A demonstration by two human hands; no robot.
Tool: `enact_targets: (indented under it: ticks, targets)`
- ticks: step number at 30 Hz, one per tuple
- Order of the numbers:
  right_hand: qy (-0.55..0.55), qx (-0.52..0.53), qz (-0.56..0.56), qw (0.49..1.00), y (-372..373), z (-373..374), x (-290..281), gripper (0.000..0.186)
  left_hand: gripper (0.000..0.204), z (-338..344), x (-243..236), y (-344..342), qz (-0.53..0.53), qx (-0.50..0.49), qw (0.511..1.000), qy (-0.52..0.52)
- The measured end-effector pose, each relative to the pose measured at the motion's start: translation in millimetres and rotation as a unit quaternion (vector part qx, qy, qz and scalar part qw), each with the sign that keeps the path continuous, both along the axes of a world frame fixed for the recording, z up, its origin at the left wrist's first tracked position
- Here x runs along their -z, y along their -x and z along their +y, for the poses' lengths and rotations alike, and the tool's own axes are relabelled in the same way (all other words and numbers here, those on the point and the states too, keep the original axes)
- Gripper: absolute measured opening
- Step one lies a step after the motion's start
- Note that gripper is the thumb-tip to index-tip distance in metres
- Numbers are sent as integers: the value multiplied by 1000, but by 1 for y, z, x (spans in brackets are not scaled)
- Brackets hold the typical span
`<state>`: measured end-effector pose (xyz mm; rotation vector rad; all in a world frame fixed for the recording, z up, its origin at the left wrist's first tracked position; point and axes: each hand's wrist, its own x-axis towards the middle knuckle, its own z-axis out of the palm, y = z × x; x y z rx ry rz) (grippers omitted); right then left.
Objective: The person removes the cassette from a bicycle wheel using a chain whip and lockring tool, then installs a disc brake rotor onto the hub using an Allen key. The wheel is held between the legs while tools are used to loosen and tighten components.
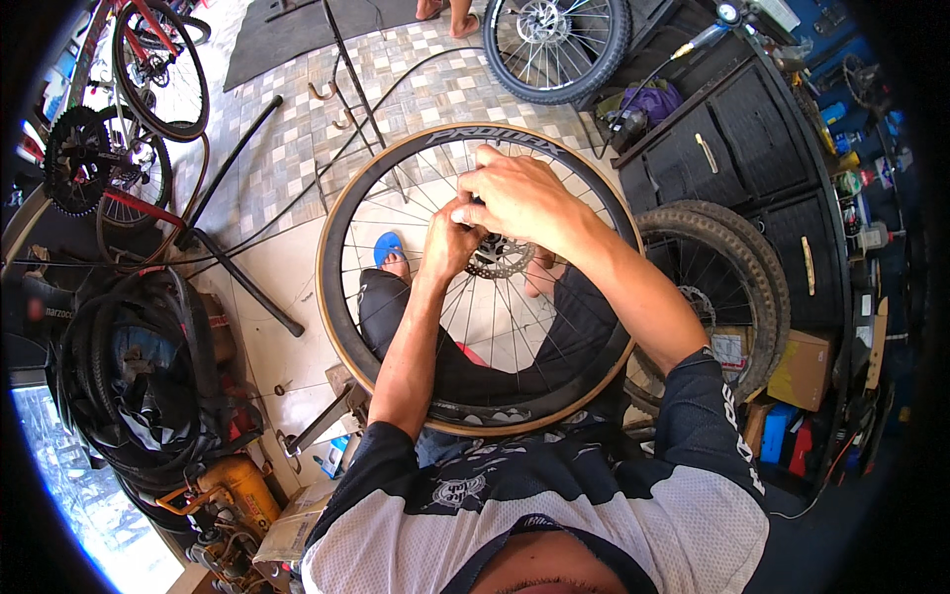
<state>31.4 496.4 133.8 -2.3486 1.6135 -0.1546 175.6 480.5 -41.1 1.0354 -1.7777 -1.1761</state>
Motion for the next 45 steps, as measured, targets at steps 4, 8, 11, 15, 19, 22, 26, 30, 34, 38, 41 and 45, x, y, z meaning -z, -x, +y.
enact_targets:
  ticks: [4,8,11,15,19,22,26,30,34,38,41,45]
  targets:
    - [18,-72,-25,997,15,-5,19,15,30,2,-4,-6,108,79,989,-68]
    - [24,-102,-7,994,15,-5,11,16,20,0,-14,-19,39,101,994,-21]
    - [123,-68,-46,989,18,-8,19,19,16,5,-24,-17,-6,31,999,-39]
    - [151,45,-110,981,16,-9,5,23,19,5,-16,-14,-21,5,999,-48]
    - [44,108,-39,992,4,-2,-16,49,22,3,-4,-7,-6,-15,1000,-16]
    - [73,109,21,991,3,-4,-6,67,24,1,-3,-3,-32,-23,998,38]
    - [47,76,48,995,-1,-6,4,49,24,3,-11,-1,-105,-21,993,45]
    - [60,16,10,998,-1,-8,6,26,18,3,-10,-3,-58,4,998,3]
    - [14,-13,-29,999,5,-12,0,24,16,4,-10,-13,50,57,997,-30]
    - [4,-12,-42,999,14,-18,0,36,14,1,-4,-13,23,50,997,-46]
    - [107,12,-101,989,19,-17,0,44,15,2,-9,-8,49,17,994,-93]
    - [108,73,-16,991,13,-9,-6,59,22,6,-32,-6,-50,-35,993,-104]
